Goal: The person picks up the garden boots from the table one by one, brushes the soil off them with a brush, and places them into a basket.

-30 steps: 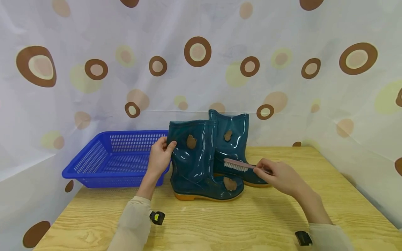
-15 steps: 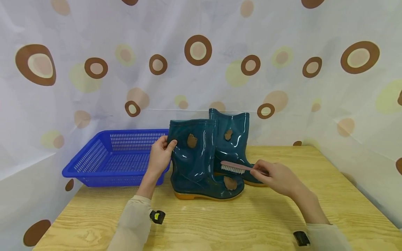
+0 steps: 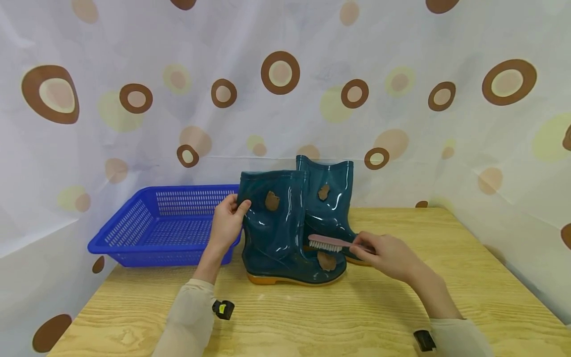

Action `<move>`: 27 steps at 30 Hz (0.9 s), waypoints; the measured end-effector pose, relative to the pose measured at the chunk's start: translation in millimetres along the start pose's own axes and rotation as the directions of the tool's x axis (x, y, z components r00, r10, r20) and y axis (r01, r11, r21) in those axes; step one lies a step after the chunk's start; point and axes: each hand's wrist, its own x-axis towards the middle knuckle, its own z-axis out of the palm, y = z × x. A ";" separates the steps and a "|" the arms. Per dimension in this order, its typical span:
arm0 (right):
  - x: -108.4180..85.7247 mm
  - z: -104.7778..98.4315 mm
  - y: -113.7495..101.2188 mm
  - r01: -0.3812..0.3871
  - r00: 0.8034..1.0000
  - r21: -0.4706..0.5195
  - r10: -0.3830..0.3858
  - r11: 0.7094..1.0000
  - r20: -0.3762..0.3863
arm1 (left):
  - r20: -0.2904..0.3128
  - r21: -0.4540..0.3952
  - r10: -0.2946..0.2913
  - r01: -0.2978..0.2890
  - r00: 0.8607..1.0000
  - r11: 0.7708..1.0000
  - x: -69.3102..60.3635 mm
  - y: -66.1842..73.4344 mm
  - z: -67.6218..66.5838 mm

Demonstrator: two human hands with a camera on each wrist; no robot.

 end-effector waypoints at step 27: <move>1.0 6.4 0.9 0.066 0.997 -0.034 -0.065 0.997 0.042 | 0.012 -0.023 -0.022 0.022 1.000 0.999 2.2 -2.6 -1.0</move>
